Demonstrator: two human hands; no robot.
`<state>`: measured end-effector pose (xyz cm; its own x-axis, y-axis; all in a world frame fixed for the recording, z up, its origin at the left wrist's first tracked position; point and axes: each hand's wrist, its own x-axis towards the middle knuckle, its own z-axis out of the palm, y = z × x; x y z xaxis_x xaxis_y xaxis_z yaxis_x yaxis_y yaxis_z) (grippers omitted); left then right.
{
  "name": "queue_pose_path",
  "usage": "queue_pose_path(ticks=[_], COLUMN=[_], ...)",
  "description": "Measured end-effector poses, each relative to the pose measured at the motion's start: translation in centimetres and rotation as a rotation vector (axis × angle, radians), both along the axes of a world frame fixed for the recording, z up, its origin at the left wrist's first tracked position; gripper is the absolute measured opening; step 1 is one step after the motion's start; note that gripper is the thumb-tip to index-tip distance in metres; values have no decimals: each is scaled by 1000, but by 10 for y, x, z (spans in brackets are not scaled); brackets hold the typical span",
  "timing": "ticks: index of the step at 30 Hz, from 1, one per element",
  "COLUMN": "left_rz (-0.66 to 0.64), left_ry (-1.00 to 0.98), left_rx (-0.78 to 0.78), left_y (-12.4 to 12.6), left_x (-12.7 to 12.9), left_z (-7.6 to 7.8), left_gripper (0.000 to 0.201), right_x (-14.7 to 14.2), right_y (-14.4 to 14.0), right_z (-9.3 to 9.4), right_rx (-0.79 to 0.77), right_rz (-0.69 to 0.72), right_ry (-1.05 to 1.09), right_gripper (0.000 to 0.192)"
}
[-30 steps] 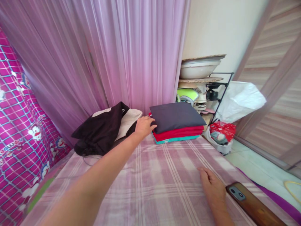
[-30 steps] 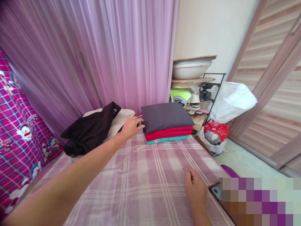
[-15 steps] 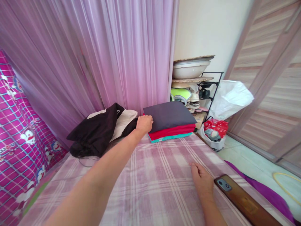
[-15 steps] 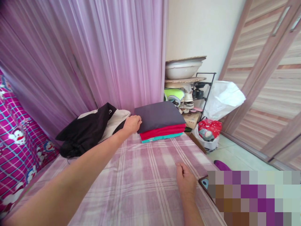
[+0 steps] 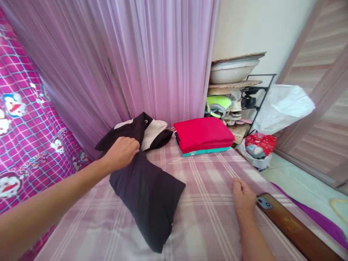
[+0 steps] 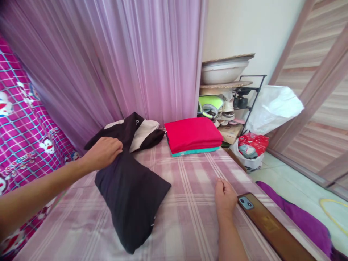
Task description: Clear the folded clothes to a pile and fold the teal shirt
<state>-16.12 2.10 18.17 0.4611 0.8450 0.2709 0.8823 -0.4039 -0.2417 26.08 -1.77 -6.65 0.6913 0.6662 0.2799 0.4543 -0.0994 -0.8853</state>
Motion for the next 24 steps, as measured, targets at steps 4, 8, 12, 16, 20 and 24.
queue_pose_path(ticks=[4, 8, 12, 16, 20, 24], left_rz=[149, 238, 9, 173, 94, -31], left_ry=[-206, -320, -51, -403, -692, -558], left_rx=[308, 492, -2, 377, 521, 51], left_y=[-7, -11, -10, -9, -18, -18], left_x=[-21, -15, -8, -17, 0, 18], left_z=[33, 50, 44, 65, 69, 39], left_gripper=[18, 20, 18, 15, 18, 18], right_x=[0, 0, 2, 1, 1, 3], right_y=[0, 0, 0, 0, -1, -1], right_z=[0, -3, -5, -3, -2, -6], right_rx=[-14, -23, -58, -78, -59, -84], right_rz=[26, 35, 36, 39, 53, 44], right_ry=[-23, -64, -73, -60, -71, -80], right_gripper=[50, 50, 51, 52, 49, 51])
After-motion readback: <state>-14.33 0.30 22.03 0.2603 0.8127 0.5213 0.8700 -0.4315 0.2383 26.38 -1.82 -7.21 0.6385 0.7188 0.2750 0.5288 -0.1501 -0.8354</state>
